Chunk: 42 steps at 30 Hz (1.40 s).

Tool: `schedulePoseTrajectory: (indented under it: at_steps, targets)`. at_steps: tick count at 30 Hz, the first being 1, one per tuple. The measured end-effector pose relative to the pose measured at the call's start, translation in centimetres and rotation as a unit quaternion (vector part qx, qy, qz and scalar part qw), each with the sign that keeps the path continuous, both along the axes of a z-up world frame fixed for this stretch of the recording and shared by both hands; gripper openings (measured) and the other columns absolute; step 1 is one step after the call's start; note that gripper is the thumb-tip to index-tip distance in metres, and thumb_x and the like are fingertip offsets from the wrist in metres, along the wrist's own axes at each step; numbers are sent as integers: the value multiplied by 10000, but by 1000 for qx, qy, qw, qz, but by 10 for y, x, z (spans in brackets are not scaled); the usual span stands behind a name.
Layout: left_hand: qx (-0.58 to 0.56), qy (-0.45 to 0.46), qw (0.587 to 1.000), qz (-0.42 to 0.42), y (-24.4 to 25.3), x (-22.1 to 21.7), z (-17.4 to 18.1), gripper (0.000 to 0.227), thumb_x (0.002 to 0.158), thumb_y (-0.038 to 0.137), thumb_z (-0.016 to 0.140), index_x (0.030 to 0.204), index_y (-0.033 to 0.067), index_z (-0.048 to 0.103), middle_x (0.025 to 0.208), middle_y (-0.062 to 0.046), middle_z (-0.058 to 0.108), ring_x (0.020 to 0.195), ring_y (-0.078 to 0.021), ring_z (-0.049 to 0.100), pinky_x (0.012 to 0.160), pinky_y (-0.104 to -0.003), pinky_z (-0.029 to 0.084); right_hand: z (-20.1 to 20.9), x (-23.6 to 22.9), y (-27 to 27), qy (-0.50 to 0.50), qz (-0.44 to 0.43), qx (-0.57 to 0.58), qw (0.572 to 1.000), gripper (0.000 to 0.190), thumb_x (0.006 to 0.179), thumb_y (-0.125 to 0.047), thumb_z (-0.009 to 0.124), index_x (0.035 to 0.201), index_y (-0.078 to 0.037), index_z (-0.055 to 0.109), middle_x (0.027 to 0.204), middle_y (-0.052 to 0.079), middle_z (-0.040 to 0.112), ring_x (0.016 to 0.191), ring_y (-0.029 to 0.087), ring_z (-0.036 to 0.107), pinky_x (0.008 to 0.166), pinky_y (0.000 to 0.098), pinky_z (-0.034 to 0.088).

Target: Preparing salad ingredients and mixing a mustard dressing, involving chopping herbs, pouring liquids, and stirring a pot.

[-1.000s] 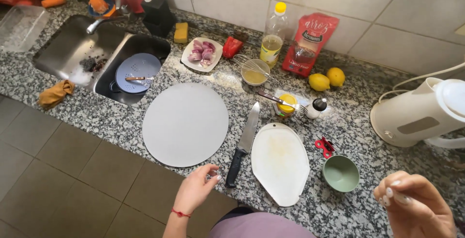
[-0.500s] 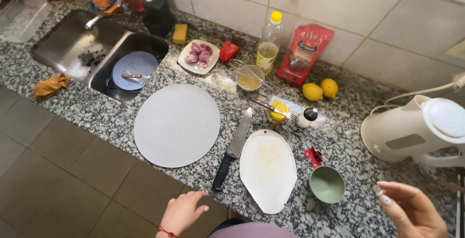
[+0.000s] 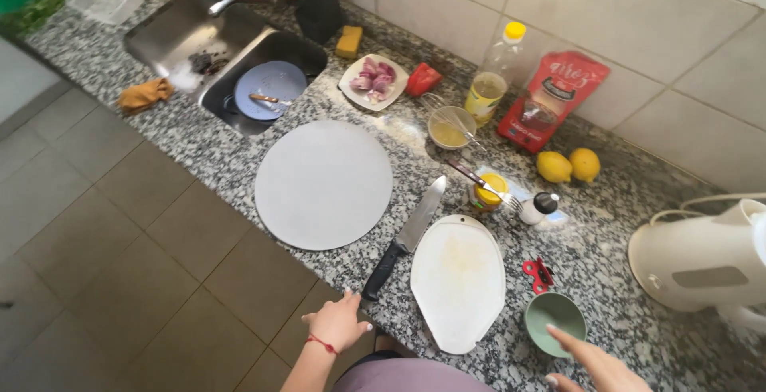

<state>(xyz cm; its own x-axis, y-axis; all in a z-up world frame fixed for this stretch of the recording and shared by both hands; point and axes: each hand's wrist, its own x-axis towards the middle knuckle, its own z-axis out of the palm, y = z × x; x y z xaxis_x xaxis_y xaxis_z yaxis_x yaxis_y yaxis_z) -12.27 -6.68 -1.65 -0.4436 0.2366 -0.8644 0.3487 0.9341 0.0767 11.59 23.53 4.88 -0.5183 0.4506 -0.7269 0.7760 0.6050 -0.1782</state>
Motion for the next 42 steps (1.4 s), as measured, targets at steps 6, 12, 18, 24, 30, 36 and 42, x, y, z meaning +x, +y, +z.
schedulePoseTrajectory:
  at_steps: [6,12,18,24,30,36,42]
  targets:
    - [2,-16,1000,7,-7,1,4,616,951,434,395,1464,238,116,1556,96,10,1265,-344,395,919,-669,370,-21,3,13,126,83,172,973,686,681,-503,678,1314,-501,413,1166,-164,643,987,71,695,703,261,575]
    - [-26,-4,1000,-12,-8,12,-17,705,954,449,393,1487,224,-10,1556,133,-89,1107,-312,523,727,-488,459,-50,9,24,135,89,81,983,699,688,-532,674,1327,-521,391,1140,-143,650,1056,43,638,829,263,564]
    - [-16,0,1000,-19,-9,10,-23,687,960,440,396,1483,196,23,1559,102,-82,1075,-307,573,691,-455,511,-6,1,-2,41,70,100,992,674,735,-561,627,1337,-566,325,1277,-218,560,1188,16,580,870,248,545]
    - [-22,2,999,-23,-6,7,-22,671,961,434,400,1479,197,45,1560,88,-48,1105,-278,567,721,-448,530,-7,9,1,23,63,98,993,661,758,-590,582,1354,-566,296,1294,-230,538,1192,13,566,879,253,524]
    - [-34,-5,999,-26,-5,8,-23,673,965,439,383,1481,186,33,1560,87,-51,1159,-268,536,763,-456,524,-14,14,5,-5,51,58,997,669,779,-590,566,1376,-544,267,1291,-180,545,1189,47,577,905,252,502]
    - [-21,-3,999,-26,-6,5,-24,672,963,439,396,1478,184,47,1560,75,-32,1155,-267,536,755,-448,532,0,4,1,-14,35,47,998,677,785,-567,594,1378,-544,267,1351,-175,493,1259,51,516,976,297,499]
    - [-11,6,1000,-16,-10,7,-37,668,952,434,414,1474,196,73,1559,87,-14,1151,-256,538,745,-450,527,1,4,1,-16,50,56,997,664,789,-579,564,1377,-547,259,1339,-197,498,1245,41,521,939,292,510]
